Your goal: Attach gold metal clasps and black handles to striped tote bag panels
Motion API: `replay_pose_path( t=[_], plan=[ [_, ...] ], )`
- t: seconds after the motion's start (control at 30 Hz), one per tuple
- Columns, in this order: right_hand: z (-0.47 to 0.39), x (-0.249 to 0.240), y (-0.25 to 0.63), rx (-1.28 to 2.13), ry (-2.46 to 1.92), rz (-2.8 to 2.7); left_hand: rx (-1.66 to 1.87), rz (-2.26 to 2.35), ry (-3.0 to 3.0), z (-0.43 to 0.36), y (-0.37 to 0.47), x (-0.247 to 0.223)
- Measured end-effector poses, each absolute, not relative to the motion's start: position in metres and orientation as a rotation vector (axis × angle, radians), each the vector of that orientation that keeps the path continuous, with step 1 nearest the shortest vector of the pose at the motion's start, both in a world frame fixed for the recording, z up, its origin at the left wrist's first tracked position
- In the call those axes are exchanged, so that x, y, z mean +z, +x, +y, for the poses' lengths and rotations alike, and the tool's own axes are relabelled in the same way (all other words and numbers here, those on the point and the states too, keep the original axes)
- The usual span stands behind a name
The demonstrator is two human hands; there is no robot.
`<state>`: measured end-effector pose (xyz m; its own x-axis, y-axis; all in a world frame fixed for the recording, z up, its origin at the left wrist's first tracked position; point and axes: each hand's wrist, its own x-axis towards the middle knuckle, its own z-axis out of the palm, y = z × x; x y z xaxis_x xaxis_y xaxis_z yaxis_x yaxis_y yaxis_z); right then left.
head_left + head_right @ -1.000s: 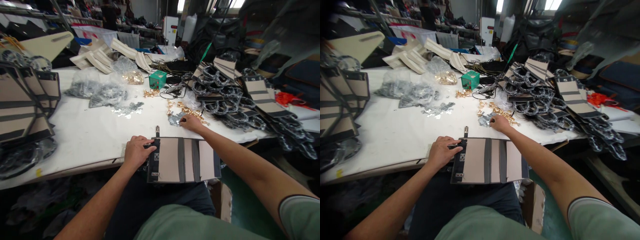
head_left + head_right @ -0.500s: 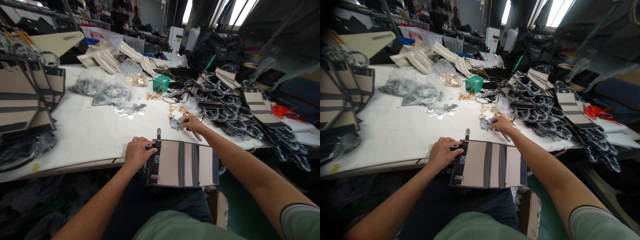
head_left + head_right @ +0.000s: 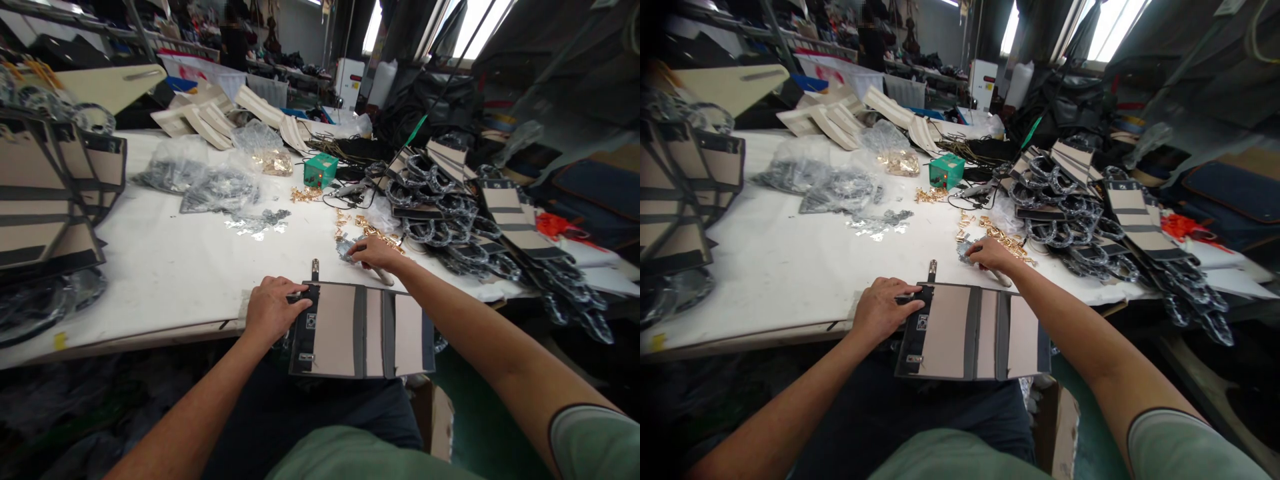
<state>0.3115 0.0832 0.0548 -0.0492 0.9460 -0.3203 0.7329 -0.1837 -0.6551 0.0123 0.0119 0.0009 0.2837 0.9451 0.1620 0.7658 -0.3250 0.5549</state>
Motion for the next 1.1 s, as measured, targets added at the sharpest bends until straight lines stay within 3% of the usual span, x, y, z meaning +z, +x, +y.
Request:
replay_pose_path(
  t=[0.1, 0.23, 0.33, 0.73, 0.97, 1.1],
  plan=[
    [0.081, 0.057, 0.3, 1.082, -1.997, -2.041, 0.663, 1.543, 2.189, 0.012, 0.012, 0.001],
    [0.086, 0.054, 0.299, 0.605, -2.146, -2.108, 0.666, 1.538, 2.194, 0.012, 0.012, 0.002],
    [0.094, 0.049, 0.303, 0.495, -2.192, -2.053, 0.666, 1.536, 2.189, 0.012, 0.012, 0.002],
    [0.107, 0.037, 0.314, 0.633, -2.101, -1.937, 0.666, 1.541, 2.176, 0.011, 0.013, 0.003],
    [0.099, 0.06, 0.32, 0.702, -2.048, -1.815, 0.665, 1.537, 2.162, 0.01, 0.013, 0.005],
    [0.078, 0.081, 0.298, 0.937, -1.842, -1.887, 0.643, 1.55, 2.184, 0.011, 0.013, 0.004]
  ],
)
